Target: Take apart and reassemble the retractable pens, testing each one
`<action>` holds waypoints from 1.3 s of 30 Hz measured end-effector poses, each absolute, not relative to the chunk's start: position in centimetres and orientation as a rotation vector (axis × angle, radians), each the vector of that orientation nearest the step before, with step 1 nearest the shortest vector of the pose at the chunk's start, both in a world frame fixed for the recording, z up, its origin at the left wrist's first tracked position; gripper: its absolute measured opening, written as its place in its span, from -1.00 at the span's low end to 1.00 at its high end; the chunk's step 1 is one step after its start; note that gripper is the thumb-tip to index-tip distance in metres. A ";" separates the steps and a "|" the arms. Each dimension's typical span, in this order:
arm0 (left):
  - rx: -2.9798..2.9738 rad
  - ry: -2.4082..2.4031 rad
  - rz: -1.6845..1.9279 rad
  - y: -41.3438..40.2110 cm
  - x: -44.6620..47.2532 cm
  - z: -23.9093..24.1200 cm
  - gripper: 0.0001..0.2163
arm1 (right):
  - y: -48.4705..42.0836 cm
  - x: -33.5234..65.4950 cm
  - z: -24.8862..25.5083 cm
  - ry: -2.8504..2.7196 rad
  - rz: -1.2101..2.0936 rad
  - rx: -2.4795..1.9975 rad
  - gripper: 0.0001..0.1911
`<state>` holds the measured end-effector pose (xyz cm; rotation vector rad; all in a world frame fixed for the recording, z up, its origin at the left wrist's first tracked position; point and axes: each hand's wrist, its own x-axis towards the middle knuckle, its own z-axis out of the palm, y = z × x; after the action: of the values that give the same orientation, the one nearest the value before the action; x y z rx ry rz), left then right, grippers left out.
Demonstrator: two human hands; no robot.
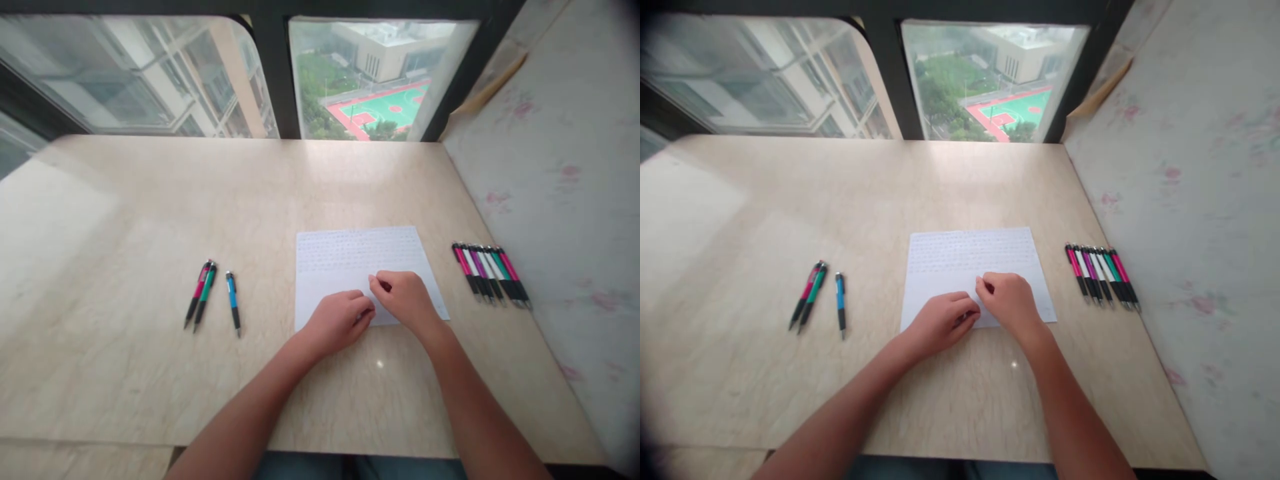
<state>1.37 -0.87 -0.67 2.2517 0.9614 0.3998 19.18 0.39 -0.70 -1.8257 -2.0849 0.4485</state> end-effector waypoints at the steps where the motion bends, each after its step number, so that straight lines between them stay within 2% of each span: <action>1: 2.276 0.961 0.391 -0.9 1.5 -0.6 -0.81 | 0.4 19.3 -0.8 -2.124 0.455 -1.848 -0.59; 5: 2.348 1.090 0.400 -1.0 1.0 0.5 -0.82 | 0.4 19.4 -1.1 -2.199 0.452 -1.873 -0.60; 9: 2.218 1.793 0.486 -1.5 -3.2 2.9 -0.79 | 0.5 19.7 -1.0 -2.124 0.458 -1.856 -0.57; 12: 2.019 2.280 0.336 -2.4 -7.8 4.4 -0.74 | 0.6 20.1 -0.9 -2.059 0.458 -1.861 -0.57; 16: 1.835 2.544 0.057 -3.4 -11.6 5.1 -0.59 | 0.9 20.7 -0.9 -2.007 0.438 -1.874 -0.56; 21: 1.705 2.507 -0.173 -3.1 -11.7 4.4 -0.65 | 1.5 22.5 -0.9 -1.870 0.407 -1.912 -0.55; 26: 1.708 2.438 -0.171 -1.6 -12.0 3.9 -0.67 | 1.8 25.0 -0.6 -1.633 0.333 -1.989 -0.56; 29: 1.661 2.234 0.145 -0.8 -12.1 4.5 -0.71 | 1.9 25.8 -0.2 -1.540 0.291 -1.990 -0.55; 33: 1.403 1.584 0.830 -0.4 -8.7 5.7 -0.67 | 1.9 25.6 0.1 -1.384 0.354 -1.876 -0.57; 36: 1.158 1.180 1.180 -0.1 -3.8 5.6 -0.76 | 2.0 24.3 -0.1 -1.266 0.678 -1.652 -0.55; 39: 1.005 1.015 1.245 0.5 0.5 4.0 -0.80 | 1.8 22.3 -0.6 -1.298 1.087 -1.366 -0.51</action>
<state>0.52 0.53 4.03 1.0053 1.0146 1.2455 22.29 1.82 -0.63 -1.3656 -1.2975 1.0871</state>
